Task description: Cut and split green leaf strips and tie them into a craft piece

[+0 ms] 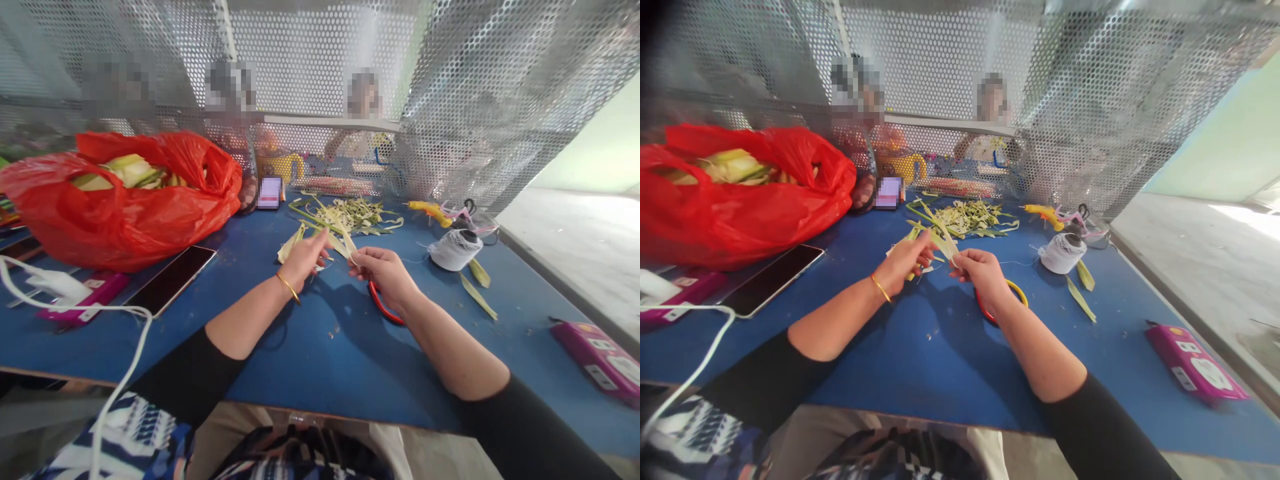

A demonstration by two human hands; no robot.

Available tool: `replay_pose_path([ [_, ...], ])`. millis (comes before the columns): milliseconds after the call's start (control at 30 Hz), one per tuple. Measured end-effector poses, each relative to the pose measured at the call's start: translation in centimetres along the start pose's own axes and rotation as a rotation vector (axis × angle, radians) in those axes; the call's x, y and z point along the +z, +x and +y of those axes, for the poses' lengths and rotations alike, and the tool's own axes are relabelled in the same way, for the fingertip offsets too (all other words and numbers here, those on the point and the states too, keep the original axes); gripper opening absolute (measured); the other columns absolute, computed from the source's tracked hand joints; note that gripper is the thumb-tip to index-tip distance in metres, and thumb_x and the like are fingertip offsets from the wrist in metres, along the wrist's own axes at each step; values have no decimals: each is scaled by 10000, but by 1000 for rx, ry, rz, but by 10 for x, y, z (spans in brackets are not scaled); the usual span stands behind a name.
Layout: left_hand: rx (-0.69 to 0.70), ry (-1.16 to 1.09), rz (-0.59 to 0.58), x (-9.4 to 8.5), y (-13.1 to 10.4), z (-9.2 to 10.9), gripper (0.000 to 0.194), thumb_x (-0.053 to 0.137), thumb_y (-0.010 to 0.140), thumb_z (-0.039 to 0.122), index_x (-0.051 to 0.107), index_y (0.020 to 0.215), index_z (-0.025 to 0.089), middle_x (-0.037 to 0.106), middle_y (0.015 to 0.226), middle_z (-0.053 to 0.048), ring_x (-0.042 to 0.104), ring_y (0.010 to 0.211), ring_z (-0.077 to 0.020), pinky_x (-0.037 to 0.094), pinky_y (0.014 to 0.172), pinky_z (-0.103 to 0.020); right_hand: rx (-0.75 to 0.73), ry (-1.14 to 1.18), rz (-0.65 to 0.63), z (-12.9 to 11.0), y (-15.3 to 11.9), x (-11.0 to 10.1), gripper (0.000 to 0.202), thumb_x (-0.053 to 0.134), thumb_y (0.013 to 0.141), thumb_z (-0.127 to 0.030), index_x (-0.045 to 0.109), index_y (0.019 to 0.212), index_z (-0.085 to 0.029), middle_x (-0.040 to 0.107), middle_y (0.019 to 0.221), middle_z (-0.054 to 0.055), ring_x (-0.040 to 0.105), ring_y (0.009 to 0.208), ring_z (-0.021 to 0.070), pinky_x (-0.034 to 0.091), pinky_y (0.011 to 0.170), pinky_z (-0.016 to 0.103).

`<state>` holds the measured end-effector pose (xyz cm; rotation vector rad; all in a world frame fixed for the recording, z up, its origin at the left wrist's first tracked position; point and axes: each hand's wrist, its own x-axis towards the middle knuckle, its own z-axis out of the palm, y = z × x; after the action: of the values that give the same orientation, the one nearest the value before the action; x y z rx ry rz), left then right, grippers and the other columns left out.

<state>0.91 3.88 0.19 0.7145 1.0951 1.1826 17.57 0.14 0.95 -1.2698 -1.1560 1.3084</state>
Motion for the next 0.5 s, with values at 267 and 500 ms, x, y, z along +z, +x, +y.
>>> replay_pose_path([
  [267,-123,-210,-136,16,-12,-14,315,444,979,116,663,753,129,679,700,-58,646,609,-111,529,601,-213,63,-29,-61,3,-4,9,275,803,555,-396,628,602,-190,659,635,15,618,607,129,433,554,231],
  [500,-126,-218,-190,17,-18,-13,221,632,915,187,631,700,134,279,445,115,234,346,-18,246,386,-145,10,-63,5,8,1,6,385,816,591,-501,570,592,-206,582,522,-31,530,455,92,444,499,236],
])
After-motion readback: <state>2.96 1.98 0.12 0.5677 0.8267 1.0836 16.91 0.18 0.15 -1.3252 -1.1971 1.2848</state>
